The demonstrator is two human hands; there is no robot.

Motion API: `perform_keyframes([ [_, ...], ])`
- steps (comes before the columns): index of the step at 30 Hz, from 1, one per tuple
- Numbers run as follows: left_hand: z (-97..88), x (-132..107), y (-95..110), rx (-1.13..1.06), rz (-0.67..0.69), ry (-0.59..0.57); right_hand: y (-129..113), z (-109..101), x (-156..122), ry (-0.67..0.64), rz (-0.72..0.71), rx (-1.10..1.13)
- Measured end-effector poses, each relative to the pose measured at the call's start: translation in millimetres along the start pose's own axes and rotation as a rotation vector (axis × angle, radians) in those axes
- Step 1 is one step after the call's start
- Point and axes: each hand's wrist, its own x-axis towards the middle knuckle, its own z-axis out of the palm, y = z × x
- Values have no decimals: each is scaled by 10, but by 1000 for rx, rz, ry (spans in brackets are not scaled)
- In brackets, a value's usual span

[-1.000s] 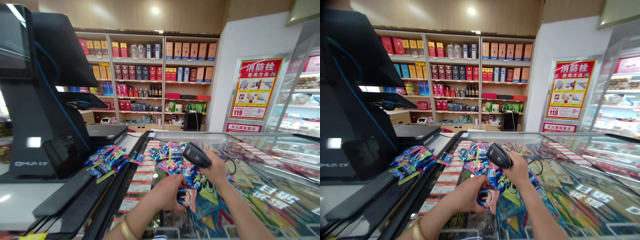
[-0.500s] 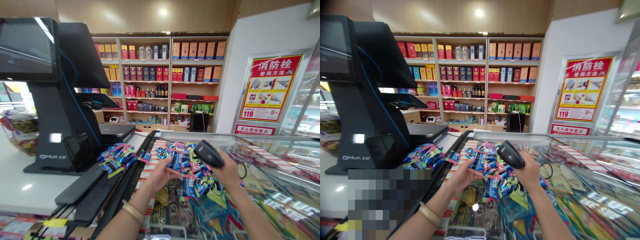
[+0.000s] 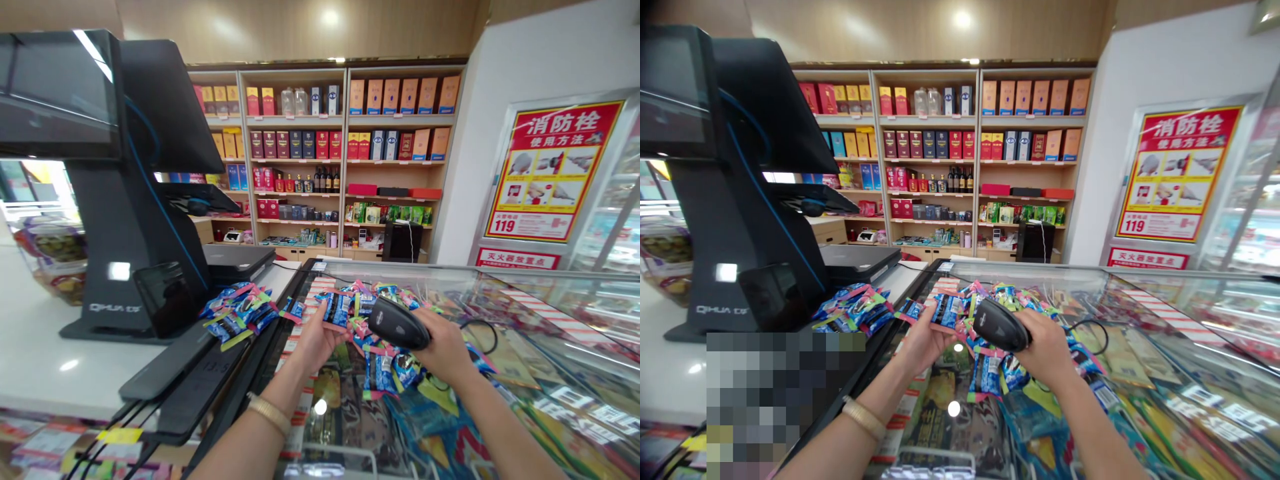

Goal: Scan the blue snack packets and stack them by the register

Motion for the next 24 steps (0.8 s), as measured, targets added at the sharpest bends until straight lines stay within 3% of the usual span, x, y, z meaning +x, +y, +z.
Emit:
perform_keyframes([
  [8,-5,0,-16,14,-5,5,12,5,-3,-42,36,-31],
  [16,-24,22,4,-33,8,9,34,22,-21,21,10,-43],
  [19,-36,45,78,-107,115,70,57,30,-31,57,-24,-73],
  [24,-147,126,323,-306,297,276,127,55,-57,89,-57,-108],
])
